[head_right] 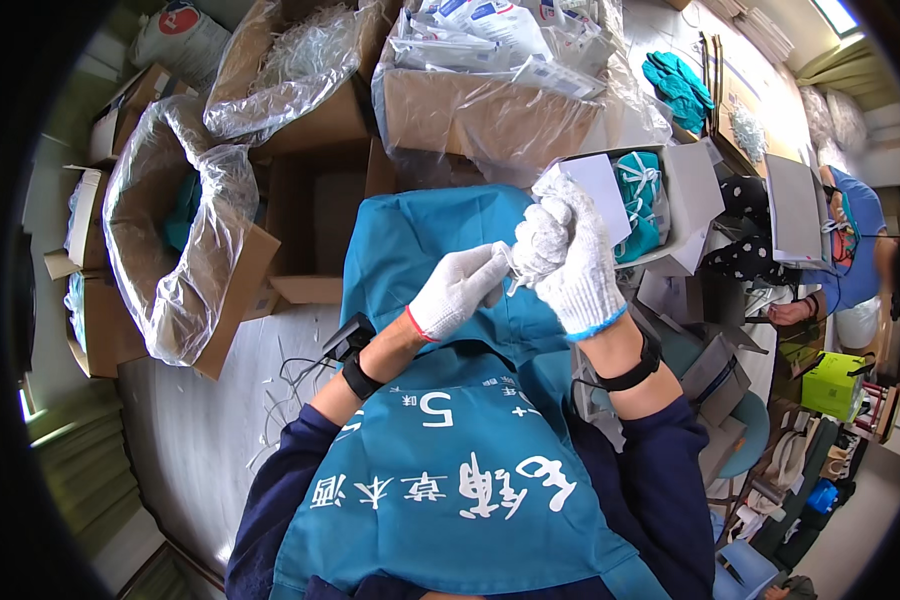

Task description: The person repeatedly picks up teal face masks, folds them, and places them into small white cardboard boxes. The person also handles white elastic strings and places them into the boxes. The workspace is cluttered with cardboard boxes and plastic packaging.

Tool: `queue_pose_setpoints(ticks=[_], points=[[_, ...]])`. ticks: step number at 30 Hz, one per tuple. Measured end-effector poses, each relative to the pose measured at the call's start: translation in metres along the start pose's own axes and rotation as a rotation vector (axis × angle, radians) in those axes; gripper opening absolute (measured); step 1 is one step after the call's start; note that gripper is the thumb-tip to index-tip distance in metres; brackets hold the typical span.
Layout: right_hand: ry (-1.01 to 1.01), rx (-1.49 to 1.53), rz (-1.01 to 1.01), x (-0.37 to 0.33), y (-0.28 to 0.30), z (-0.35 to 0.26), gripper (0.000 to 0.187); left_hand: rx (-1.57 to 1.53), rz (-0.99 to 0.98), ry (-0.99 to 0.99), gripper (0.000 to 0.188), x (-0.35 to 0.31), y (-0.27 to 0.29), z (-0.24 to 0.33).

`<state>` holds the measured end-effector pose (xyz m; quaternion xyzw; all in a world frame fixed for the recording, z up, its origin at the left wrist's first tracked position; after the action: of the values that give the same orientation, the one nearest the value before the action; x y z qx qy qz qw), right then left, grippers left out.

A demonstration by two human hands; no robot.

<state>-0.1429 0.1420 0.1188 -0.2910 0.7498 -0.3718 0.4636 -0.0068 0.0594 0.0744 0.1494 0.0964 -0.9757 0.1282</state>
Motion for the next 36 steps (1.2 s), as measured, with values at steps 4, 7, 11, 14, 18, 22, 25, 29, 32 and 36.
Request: queue_pose_setpoints(ticks=[4,7,11,14,18,22,25,29,32,36], points=[[0.130,-0.086,-0.009,-0.002,0.004,-0.003,0.045,0.017,0.021,0.011,0.038,0.000,-0.009,0.000],[0.151,-0.120,-0.041,-0.004,0.007,-0.005,0.043,0.071,-0.033,0.015,0.037,-0.001,-0.010,0.000],[0.166,-0.113,0.008,0.000,0.015,-0.005,0.039,0.086,-0.143,-0.024,0.038,-0.004,-0.011,0.005],[0.178,-0.145,0.022,0.000,0.019,-0.004,0.034,0.061,-0.207,-0.040,0.040,-0.006,-0.013,0.012],[0.223,-0.204,0.021,-0.002,0.021,-0.005,0.029,0.039,-0.250,-0.038,0.044,-0.003,-0.017,0.011],[0.354,-0.335,0.085,-0.005,0.026,-0.003,0.019,0.016,-0.242,0.027,0.040,0.000,-0.022,0.003],[0.487,-0.551,0.087,-0.003,0.037,-0.010,0.015,0.119,-0.292,-0.022,0.035,-0.003,-0.021,0.001],[0.451,-0.867,-0.053,-0.013,0.016,-0.015,0.010,0.380,-0.260,-0.037,0.030,-0.016,-0.009,0.010],[0.240,-0.761,-0.369,-0.024,0.021,0.008,0.010,0.430,-0.208,-0.065,0.028,-0.028,0.007,0.023],[0.292,-1.977,-0.659,-0.055,-0.010,0.021,0.031,0.515,-0.266,-0.058,0.027,-0.048,0.025,0.023]])
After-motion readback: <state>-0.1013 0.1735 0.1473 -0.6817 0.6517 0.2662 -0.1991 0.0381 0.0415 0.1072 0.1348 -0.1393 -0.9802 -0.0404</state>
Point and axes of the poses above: each hand's wrist, its own x-axis towards the middle knuckle, its own y-axis out of the back of the hand, z = x × y, the point moved 2 cm from there along x, towards the middle knuckle, and after that the axes turned 4 degrees about x, right-handed, at the moved point
